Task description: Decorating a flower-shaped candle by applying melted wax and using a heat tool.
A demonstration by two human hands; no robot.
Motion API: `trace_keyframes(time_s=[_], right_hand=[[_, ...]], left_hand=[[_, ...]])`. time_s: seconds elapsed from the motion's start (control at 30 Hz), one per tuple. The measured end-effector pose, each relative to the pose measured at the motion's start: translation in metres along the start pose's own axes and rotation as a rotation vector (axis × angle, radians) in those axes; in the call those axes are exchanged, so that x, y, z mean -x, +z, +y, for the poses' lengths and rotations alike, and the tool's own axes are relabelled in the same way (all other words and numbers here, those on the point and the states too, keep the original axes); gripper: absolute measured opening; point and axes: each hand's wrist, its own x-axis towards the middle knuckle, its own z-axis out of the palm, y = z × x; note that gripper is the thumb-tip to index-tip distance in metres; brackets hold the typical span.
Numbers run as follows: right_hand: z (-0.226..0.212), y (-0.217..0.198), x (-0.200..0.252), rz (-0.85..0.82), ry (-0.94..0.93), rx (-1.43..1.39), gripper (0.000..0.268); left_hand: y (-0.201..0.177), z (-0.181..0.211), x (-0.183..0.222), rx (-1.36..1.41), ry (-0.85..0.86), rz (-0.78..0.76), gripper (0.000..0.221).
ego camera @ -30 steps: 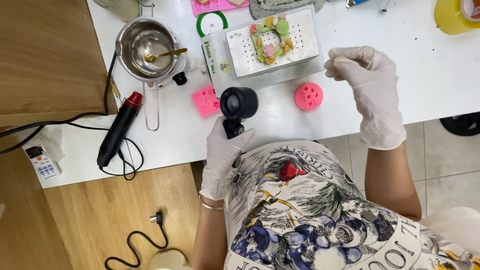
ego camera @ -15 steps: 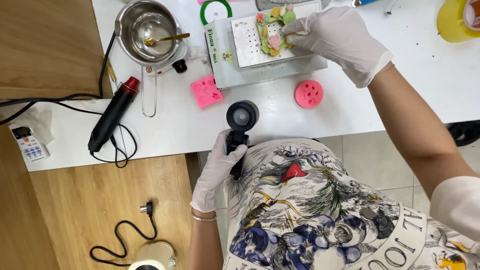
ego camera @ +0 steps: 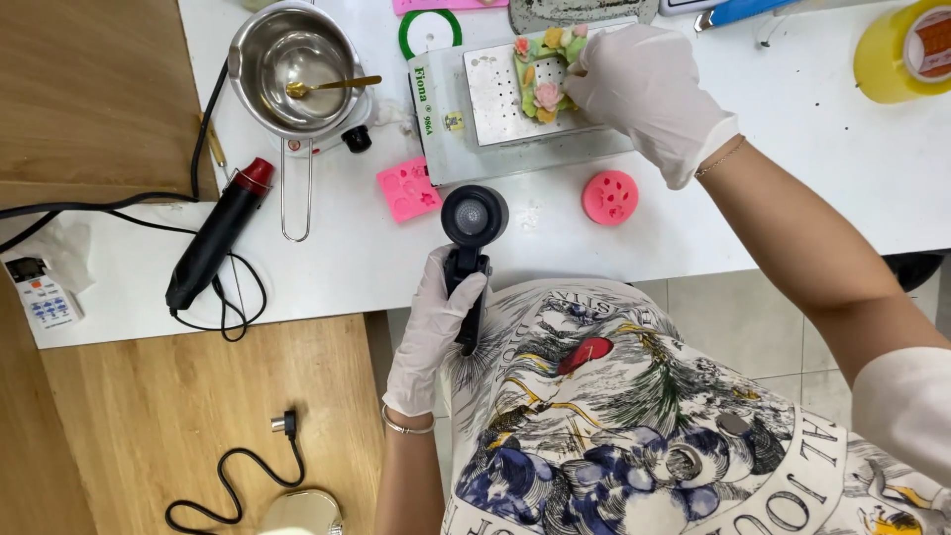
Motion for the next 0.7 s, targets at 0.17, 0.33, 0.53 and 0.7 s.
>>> trace_keyframes(time_s=[0.17,0.33,0.53,0.7], right_hand=[[-0.009,0.002,0.000,-0.001,0.085,0.047,0.024],[-0.009,0.000,0.010,0.043,0.116,-0.098,0.027],[-0.035,-0.040,-0.007,-0.090,0.456,-0.466,0.030],[-0.037,-0.012,-0.022,0.065,0.313,-0.390,0.032]], left_hand=[[-0.001,0.012,-0.006,0.000,0.014,-0.008,0.050],[-0.003,0.024,-0.013,0.053,-0.055,0.014,0.051],[-0.005,0.031,-0.028,0.104,0.029,0.004,0.053],[-0.007,0.042,-0.033,0.080,0.066,0.004,0.053]])
